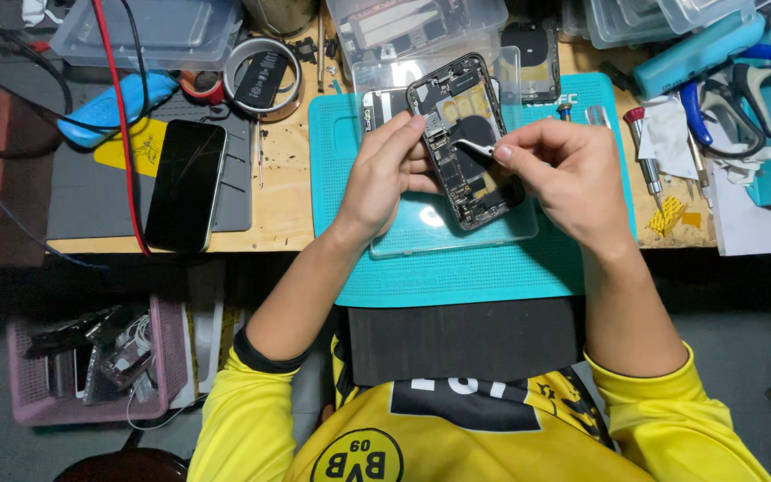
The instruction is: The person disassembles a smartphone at a repair workbench. They lift a plastic storage box off the phone, then use a screwdriver and pry tools to remove screws, disconnect internal components, and pry out parts from the phone body, handling small components one at a time.
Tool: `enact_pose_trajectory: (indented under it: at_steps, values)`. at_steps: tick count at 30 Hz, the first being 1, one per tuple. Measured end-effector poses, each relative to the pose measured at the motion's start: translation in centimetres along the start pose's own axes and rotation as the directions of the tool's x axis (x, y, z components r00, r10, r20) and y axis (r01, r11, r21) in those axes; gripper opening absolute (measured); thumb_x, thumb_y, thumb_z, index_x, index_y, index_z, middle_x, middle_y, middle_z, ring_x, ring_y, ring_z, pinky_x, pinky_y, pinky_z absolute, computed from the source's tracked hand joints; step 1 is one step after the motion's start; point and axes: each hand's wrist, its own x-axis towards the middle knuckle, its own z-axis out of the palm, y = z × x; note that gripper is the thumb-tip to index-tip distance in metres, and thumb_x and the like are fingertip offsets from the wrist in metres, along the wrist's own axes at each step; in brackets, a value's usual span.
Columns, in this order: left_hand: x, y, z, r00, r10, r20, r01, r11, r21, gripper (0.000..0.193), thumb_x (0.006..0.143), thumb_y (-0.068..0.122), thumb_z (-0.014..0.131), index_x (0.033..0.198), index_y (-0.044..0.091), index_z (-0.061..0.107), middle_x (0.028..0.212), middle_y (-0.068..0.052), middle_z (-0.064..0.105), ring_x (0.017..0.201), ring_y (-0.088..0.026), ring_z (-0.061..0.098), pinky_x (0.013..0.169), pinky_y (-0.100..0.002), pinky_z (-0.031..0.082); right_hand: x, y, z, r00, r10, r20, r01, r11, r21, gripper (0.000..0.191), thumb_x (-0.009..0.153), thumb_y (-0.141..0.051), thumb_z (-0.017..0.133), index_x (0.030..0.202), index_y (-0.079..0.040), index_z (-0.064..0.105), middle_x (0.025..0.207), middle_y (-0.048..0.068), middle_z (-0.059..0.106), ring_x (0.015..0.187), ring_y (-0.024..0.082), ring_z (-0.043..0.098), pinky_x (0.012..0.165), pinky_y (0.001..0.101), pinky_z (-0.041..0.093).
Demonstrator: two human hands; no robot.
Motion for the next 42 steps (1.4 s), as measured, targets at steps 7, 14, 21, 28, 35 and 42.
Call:
enact_pose_trajectory:
  at_steps: [7,14,21,28,35,42]
  values:
    - [0.1,-0.1,-0.1,0.999,0.036,-0.031,-0.037,0.999,-0.030,0.028,0.110,0.024,0.046,0.119,0.001,0.060,0.106,-0.014,0.073,0.090,-0.020,0.074,0.073,-0.034,0.063,-0.5,-1.0,-0.2,0.986,-0.149,-0.077,0.137,0.981,-0.137,0.010,0.104,-0.006,0.072,0.110,0.002,0.075,0.088,0.001,0.071,0.078,0.004,0.062,0.068,0.0193,0.047]
    - [-0.1,0.1,0.4,0.989,0.151,-0.013,-0.150,0.988,0.038,0.042,0.100,-0.001,0.061,0.140,-0.001,0.048,0.125,-0.014,0.069,0.109,-0.019,0.070,0.093,-0.035,0.061,-0.5,-0.9,-2.5,0.911,-0.340,-0.234,0.273,0.922,-0.275,0.013,0.106,-0.002,0.068,0.117,0.004,0.071,0.101,0.002,0.071,0.089,0.006,0.064,0.081,0.0209,0.051]
    - [0.0,0.4,0.4,0.984,0.178,-0.017,-0.179,0.984,-0.026,0.049,0.098,-0.009,0.057,0.144,-0.002,0.043,0.129,-0.017,0.068,0.117,-0.022,0.069,0.105,-0.035,0.056,-0.7,1.3,-4.7,0.933,-0.251,-0.257,0.011,0.735,-0.678,0.017,0.096,-0.014,0.080,0.107,-0.002,0.075,0.086,0.009,0.074,0.074,0.019,0.071,0.072,0.0316,0.054]
    - [-0.1,0.3,0.3,0.996,0.052,0.071,-0.057,0.995,0.081,0.060,0.099,-0.009,0.054,0.155,-0.005,0.036,0.130,-0.019,0.068,0.116,-0.021,0.069,0.102,-0.033,0.057,-0.6,2.0,-4.4,0.948,-0.223,-0.229,-0.042,0.623,-0.781,0.016,0.090,-0.012,0.080,0.102,-0.002,0.074,0.082,0.014,0.072,0.074,0.033,0.071,0.071,0.0419,0.055]
    - [0.1,-0.2,0.2,0.991,0.065,0.118,-0.081,0.988,0.130,0.060,0.101,-0.007,0.053,0.158,-0.005,0.033,0.129,-0.017,0.069,0.113,-0.019,0.070,0.099,-0.032,0.058,-0.8,0.7,-3.7,0.954,-0.253,-0.161,0.010,0.562,-0.827,0.019,0.091,-0.020,0.081,0.088,-0.003,0.073,0.081,0.016,0.071,0.075,0.037,0.069,0.069,0.0456,0.053]
    - [-0.1,-0.3,0.5,0.990,0.097,0.105,-0.113,0.981,0.157,0.051,0.102,-0.006,0.054,0.150,-0.005,0.039,0.119,-0.016,0.073,0.106,-0.017,0.072,0.095,-0.031,0.058,-0.1,0.6,-2.5,0.994,-0.096,-0.054,0.005,0.529,-0.849,0.020,0.090,-0.023,0.076,0.084,-0.004,0.073,0.074,0.018,0.070,0.068,0.038,0.069,0.068,0.0477,0.054]
